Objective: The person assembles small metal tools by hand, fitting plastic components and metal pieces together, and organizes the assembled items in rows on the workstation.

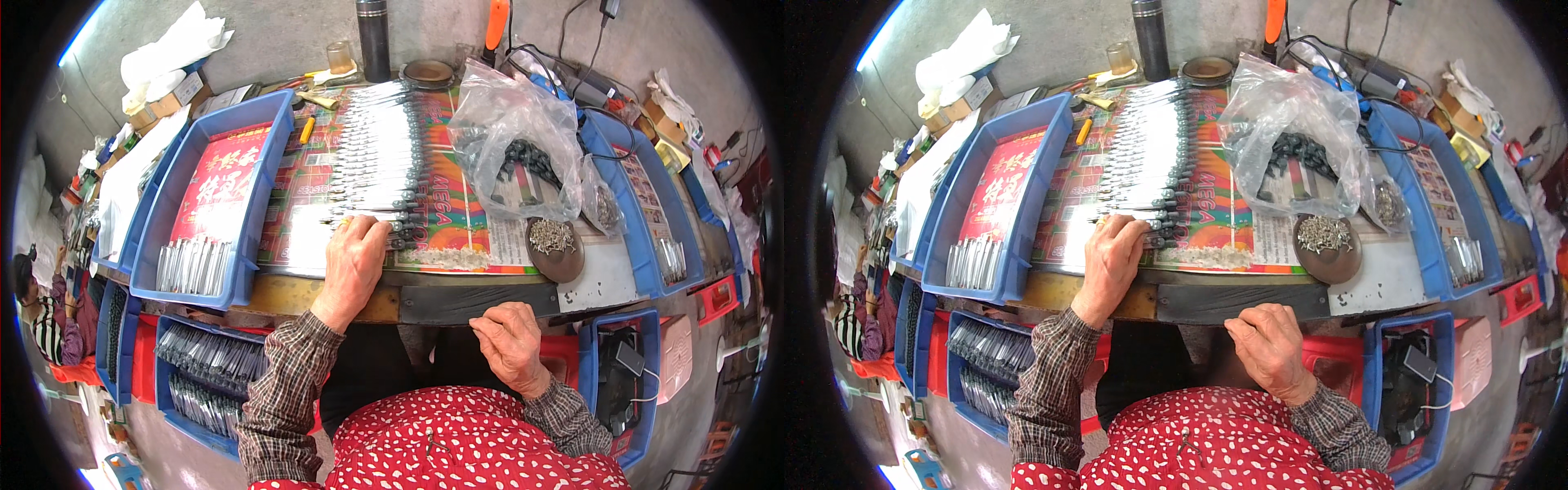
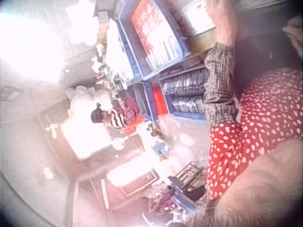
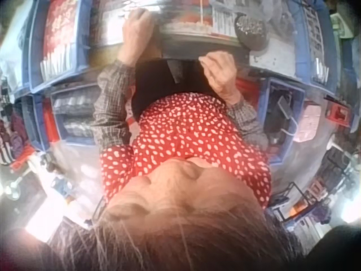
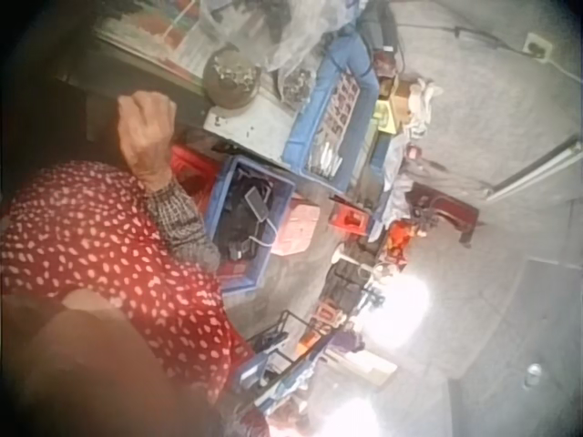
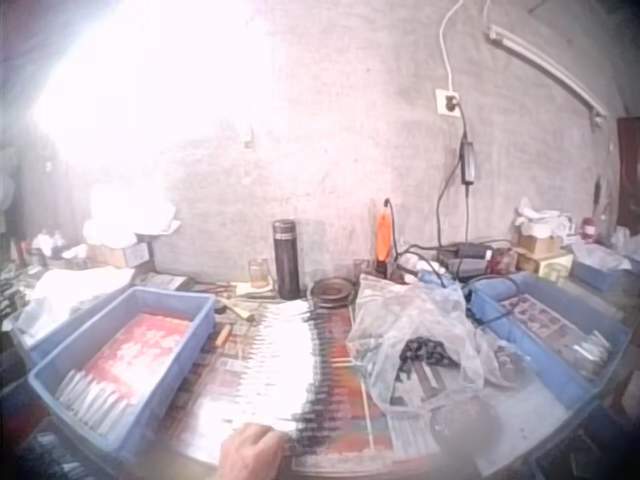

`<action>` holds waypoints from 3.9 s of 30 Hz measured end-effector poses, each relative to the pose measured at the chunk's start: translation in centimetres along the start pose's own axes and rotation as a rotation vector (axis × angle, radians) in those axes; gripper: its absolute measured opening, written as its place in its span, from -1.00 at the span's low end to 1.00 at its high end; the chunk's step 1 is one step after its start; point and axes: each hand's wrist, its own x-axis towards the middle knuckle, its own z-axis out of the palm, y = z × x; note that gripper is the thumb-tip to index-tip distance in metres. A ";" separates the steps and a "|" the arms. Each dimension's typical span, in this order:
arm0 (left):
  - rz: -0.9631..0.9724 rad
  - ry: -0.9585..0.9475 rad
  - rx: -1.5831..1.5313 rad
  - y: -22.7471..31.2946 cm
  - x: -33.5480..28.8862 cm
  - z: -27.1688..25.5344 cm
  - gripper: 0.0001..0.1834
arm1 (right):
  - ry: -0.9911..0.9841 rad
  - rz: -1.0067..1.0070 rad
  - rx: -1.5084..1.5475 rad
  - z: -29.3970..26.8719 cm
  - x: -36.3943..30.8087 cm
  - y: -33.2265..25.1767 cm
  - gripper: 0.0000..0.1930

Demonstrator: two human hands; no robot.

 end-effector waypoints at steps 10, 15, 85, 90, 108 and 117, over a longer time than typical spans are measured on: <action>0.000 -0.008 0.037 -0.5 -2.0 -3.2 -0.76 | -0.055 0.035 0.014 -0.2 0.5 -0.4 -0.71; 0.035 0.002 0.147 -0.7 -2.3 -7.7 -0.72 | -0.047 0.068 -0.010 -0.3 0.3 -0.4 -0.73; -0.270 0.052 0.511 -18.9 -6.7 -18.3 -0.70 | -0.501 0.783 -0.726 -27.0 -5.8 26.9 -0.67; -0.233 0.102 0.505 -17.4 -7.0 -18.4 -0.68 | -0.488 0.741 -0.760 -26.9 -5.7 26.5 -0.63; -0.204 0.118 0.301 -4.2 -5.5 -13.8 -0.68 | -0.539 0.899 -0.928 -26.6 -5.7 26.8 -0.89; -0.345 0.100 0.026 -1.6 -6.0 -12.2 -0.69 | -0.402 0.816 -0.995 -27.6 -5.9 25.8 -0.84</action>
